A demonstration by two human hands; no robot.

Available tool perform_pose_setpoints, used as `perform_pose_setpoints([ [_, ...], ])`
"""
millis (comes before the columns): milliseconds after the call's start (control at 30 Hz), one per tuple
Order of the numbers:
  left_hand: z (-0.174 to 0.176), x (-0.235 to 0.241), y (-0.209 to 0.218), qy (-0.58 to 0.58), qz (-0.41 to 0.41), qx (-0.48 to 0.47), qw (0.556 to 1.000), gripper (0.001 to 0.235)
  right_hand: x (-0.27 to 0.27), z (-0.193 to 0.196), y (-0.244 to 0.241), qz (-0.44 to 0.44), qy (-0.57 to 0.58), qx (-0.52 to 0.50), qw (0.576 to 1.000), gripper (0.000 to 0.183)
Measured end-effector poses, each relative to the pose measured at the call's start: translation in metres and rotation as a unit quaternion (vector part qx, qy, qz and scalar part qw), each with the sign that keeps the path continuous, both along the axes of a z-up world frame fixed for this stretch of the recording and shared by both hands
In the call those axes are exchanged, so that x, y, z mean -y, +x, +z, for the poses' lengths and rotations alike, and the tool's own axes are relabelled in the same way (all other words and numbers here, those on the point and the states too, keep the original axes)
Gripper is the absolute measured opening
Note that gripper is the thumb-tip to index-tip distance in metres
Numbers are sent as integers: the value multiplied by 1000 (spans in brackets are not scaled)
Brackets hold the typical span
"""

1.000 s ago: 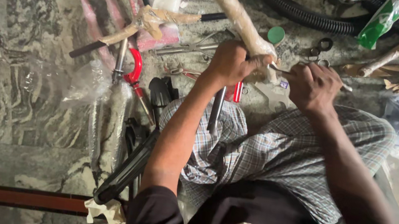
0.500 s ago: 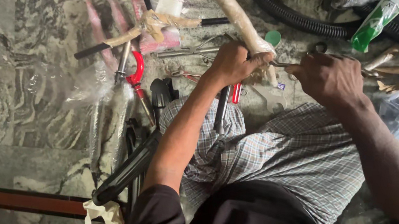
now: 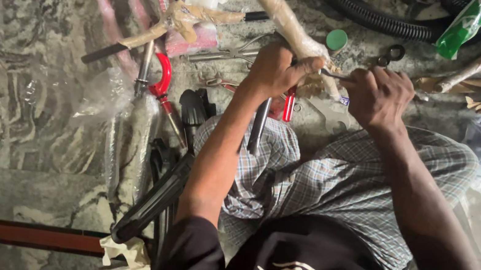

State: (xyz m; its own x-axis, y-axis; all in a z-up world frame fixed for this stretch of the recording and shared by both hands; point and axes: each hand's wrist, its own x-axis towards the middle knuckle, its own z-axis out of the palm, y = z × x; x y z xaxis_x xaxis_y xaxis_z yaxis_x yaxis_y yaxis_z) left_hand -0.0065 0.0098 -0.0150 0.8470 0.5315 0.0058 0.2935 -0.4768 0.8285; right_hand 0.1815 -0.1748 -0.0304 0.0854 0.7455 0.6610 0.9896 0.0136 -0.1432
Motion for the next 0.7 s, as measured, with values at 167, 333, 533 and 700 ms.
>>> perform_pose_setpoints([
  [167,16,-10,14,48,5,21,999,70,0,35,21,56,-155,-32,986,26],
  [333,12,9,1,84,7,54,995,69,14,74,20,-29,-384,-11,923,47],
  [533,8,3,1,28,20,9,999,69,-9,63,9,-11,-398,-59,915,22],
  [700,2,6,-13,6,20,78,997,75,8,20,8,75,-168,-37,982,19],
])
